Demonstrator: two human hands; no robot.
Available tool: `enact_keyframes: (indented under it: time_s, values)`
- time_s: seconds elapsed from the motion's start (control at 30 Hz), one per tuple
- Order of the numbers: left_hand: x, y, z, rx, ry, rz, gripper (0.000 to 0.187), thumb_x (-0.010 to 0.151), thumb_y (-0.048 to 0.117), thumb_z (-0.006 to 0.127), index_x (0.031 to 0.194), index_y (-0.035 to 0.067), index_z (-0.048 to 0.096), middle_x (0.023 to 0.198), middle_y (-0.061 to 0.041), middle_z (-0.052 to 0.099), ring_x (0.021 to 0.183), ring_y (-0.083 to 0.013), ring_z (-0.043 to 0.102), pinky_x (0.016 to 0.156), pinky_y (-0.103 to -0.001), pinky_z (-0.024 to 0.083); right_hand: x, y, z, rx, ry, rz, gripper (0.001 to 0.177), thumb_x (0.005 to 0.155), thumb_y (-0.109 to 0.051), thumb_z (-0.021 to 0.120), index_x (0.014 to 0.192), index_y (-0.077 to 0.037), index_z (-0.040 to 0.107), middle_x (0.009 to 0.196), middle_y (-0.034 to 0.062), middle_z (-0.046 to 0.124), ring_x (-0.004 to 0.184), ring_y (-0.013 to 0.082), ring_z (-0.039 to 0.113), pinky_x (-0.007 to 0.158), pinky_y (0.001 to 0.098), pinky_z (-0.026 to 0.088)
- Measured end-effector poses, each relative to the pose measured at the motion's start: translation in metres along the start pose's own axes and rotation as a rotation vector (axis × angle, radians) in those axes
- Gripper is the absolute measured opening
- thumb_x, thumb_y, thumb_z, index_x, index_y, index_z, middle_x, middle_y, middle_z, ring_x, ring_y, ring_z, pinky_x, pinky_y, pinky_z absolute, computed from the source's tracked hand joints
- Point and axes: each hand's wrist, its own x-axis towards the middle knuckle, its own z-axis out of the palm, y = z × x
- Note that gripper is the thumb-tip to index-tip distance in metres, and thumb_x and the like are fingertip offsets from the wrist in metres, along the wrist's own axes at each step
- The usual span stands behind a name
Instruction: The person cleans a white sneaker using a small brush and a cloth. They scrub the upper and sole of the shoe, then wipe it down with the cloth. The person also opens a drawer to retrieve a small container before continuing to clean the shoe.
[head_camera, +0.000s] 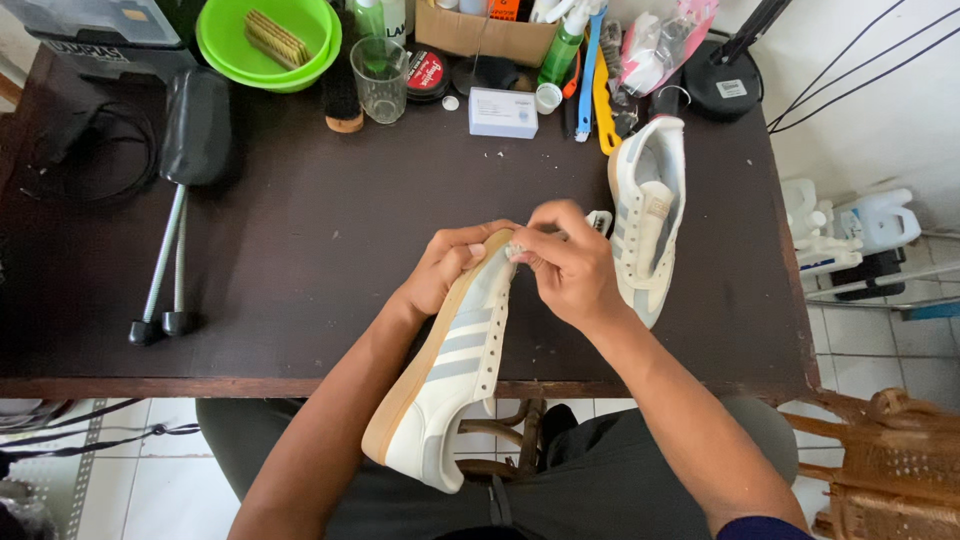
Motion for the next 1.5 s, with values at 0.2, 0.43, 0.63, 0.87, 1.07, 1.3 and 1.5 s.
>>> enact_keyframes:
  time_s: [0.2,0.43,0.63,0.87,1.07,1.3,1.5]
  values:
    - [-0.002,0.006,-0.001,0.045,-0.007,0.002,0.044,0.090,0.030,0.056,0.116,0.000,0.075,0.111,-0.021,0.073,0.077,-0.0163,0.058,0.067,-0.033,0.052,-0.021,-0.010,0.024,0.142,-0.052,-0.023,0.015,0.096,-0.010,0.069,0.082,-0.013,0.074,0.096,0.0074,0.061,0.103,0.0392,0.070,0.088,0.0465,0.057]
    - [0.001,0.006,0.002,0.045,0.012,-0.032,0.050,0.086,0.029,0.057,0.124,0.000,0.073,0.073,-0.014,0.067,0.061,-0.0138,0.058,0.055,-0.029,0.050,-0.002,-0.014,0.015,0.079,-0.012,0.015,0.010,0.097,-0.016,0.070,0.087,-0.017,0.074,0.094,0.0045,0.058,0.090,0.0323,0.069,0.083,0.0429,0.056]
    - [-0.003,-0.009,-0.003,0.049,0.030,-0.016,0.042,0.090,0.030,0.056,0.115,0.003,0.077,0.083,-0.016,0.071,0.068,-0.0149,0.054,0.061,-0.031,0.048,-0.007,0.018,0.006,-0.072,-0.020,-0.024,0.014,0.100,-0.018,0.067,0.087,-0.016,0.072,0.095,0.0055,0.056,0.084,0.0322,0.063,0.081,0.0438,0.053]
    - [-0.001,0.004,0.000,0.042,0.010,0.028,0.047,0.089,0.031,0.055,0.119,0.001,0.075,0.098,-0.019,0.073,0.072,-0.0155,0.057,0.063,-0.031,0.051,-0.026,0.019,0.014,-0.048,-0.032,0.074,0.005,0.093,-0.019,0.073,0.091,-0.022,0.077,0.093,-0.0002,0.060,0.081,0.0266,0.064,0.079,0.0396,0.054]
    - [-0.011,-0.004,-0.014,-0.020,0.058,0.037,0.053,0.085,0.035,0.054,0.121,0.000,0.072,0.091,-0.017,0.071,0.063,-0.0153,0.061,0.057,-0.026,0.049,-0.036,0.033,0.002,-0.405,-0.105,0.202,0.025,0.100,-0.018,0.064,0.115,0.001,0.067,0.094,0.0175,0.062,0.092,0.0404,0.059,0.082,0.0519,0.048]
    - [-0.016,0.001,-0.012,-0.014,0.109,0.086,0.062,0.079,0.036,0.052,0.126,0.000,0.071,0.073,-0.012,0.068,0.055,-0.0092,0.058,0.048,-0.023,0.049,-0.016,-0.058,-0.003,-0.110,-0.229,0.127,0.063,0.106,-0.056,0.033,0.146,-0.011,0.050,0.158,0.0177,0.029,0.150,0.0455,0.018,0.122,0.0526,0.008]
    - [-0.013,0.004,-0.014,0.053,0.084,0.133,0.060,0.080,0.037,0.052,0.124,0.003,0.074,0.080,-0.012,0.071,0.059,-0.0105,0.055,0.053,-0.025,0.050,-0.025,-0.059,0.003,0.025,-0.237,0.122,0.059,0.105,-0.056,0.038,0.144,-0.015,0.056,0.159,0.0185,0.023,0.152,0.0462,0.006,0.120,0.0514,0.000]
